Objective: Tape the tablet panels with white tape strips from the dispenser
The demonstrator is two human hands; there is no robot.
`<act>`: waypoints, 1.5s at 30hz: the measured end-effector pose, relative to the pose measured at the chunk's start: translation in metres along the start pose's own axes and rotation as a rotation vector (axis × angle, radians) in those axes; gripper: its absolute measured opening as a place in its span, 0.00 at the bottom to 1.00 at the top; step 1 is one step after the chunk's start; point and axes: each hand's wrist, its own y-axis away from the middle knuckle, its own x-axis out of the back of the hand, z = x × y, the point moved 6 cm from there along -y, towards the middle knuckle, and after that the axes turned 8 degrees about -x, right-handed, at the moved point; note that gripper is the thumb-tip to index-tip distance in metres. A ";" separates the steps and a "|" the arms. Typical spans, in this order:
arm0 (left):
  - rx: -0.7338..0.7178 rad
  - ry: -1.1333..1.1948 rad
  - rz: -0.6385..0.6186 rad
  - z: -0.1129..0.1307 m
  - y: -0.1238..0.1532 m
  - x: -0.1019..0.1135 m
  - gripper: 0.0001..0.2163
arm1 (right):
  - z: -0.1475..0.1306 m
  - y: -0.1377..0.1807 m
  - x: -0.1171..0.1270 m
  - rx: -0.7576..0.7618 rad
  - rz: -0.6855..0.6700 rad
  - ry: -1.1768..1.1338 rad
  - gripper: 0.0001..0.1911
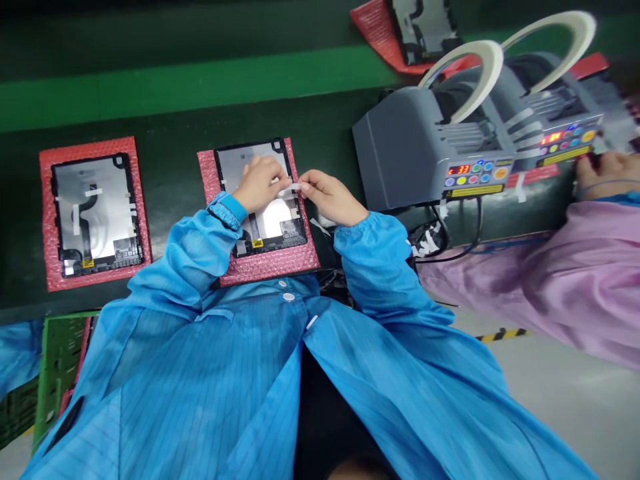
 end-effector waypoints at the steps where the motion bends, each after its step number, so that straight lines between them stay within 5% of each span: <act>1: 0.026 0.001 -0.014 0.000 0.001 -0.001 0.10 | 0.001 -0.001 0.000 -0.023 0.008 0.013 0.22; 7: 0.164 0.035 -0.040 -0.001 0.002 -0.004 0.06 | 0.013 -0.005 0.009 -0.169 0.176 0.058 0.14; 13: 0.222 -0.023 -0.096 0.005 0.002 -0.007 0.08 | 0.014 -0.017 -0.004 -0.164 0.153 0.183 0.04; 18: 0.222 -0.138 -0.083 0.011 0.003 -0.010 0.10 | 0.026 -0.024 -0.011 -0.160 0.226 0.335 0.05; 30: 0.151 -0.113 0.033 0.007 0.006 -0.011 0.07 | 0.038 -0.027 -0.008 -0.191 0.291 0.296 0.09; 37: 0.181 -0.084 0.070 0.001 0.009 -0.009 0.13 | 0.012 0.008 -0.016 -0.068 0.335 0.372 0.13; 41: 0.238 -0.145 0.124 -0.007 0.016 0.024 0.16 | 0.010 0.016 -0.020 -0.079 0.355 0.414 0.16; 45: 0.644 -0.289 0.196 -0.054 0.050 0.078 0.21 | 0.019 -0.005 -0.005 -0.200 0.442 0.335 0.09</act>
